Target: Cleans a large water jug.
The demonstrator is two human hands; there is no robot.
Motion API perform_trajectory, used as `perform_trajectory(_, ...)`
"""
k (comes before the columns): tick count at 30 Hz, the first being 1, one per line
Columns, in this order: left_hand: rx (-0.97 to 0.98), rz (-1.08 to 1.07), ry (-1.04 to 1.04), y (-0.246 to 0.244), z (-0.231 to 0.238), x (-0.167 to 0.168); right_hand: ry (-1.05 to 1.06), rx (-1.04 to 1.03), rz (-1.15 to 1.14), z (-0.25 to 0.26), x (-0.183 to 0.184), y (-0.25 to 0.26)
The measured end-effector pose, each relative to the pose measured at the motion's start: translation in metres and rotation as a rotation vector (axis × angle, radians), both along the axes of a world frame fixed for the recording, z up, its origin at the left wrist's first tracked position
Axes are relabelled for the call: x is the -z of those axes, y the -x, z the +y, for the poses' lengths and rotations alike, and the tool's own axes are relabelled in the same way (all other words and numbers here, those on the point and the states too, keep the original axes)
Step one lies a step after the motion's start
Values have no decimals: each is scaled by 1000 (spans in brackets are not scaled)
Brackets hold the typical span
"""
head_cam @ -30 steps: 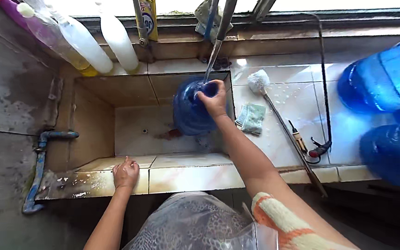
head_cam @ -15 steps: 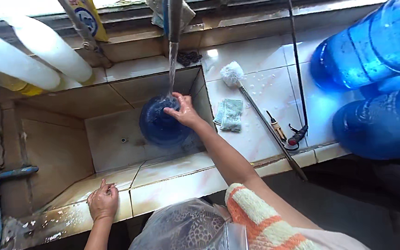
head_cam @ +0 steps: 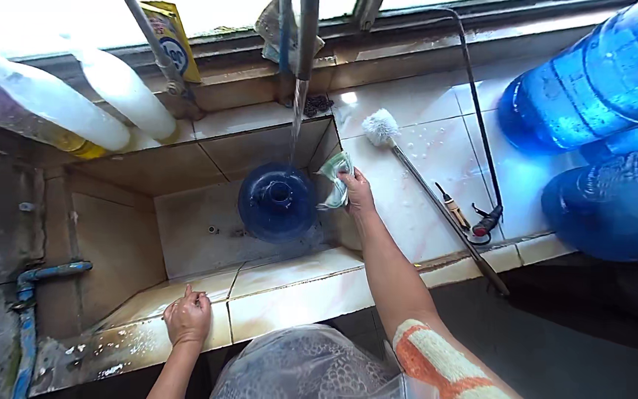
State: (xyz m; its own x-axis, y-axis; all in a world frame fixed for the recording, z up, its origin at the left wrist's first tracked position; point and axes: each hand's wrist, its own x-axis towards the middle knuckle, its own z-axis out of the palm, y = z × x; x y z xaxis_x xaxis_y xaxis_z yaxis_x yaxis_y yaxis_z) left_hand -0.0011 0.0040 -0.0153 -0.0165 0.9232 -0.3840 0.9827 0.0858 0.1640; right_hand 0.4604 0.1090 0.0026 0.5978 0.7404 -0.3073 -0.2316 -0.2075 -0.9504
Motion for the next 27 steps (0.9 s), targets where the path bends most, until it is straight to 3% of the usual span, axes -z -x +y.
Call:
perform_trajectory(4, 25, 25, 46, 2, 3, 0, -339, -108, 828, 46, -19, 55)
perform_trajectory(7, 38, 33, 139, 3, 7, -5, -415, -287, 1043, 70, -29, 80)
perform_trajectory(9, 40, 19, 220, 5, 14, -6, -328, -348, 957, 76, -40, 91)
perform_trajectory(11, 29, -97, 343, 9, 32, -9, -156, -412, 646, 75, -53, 101)
perform_trajectory(15, -130, -740, 404, 4, 105, -5, 204, -449, -162, 79, -65, 130)
perform_trajectory(18, -430, -1155, 393, -27, 188, -21, 272, -406, -439, 67, -65, 143)
perform_trajectory(21, -773, -1550, 425, -53, 282, -42, 317, -317, -319, 57, -69, 146)
perform_trajectory(24, -1109, -1891, 393, -71, 368, -63, 240, -233, 21, 43, -73, 145)
perform_trajectory(27, -1160, -2055, 436, -80, 418, -70, 88, -273, 338, 26, -77, 147)
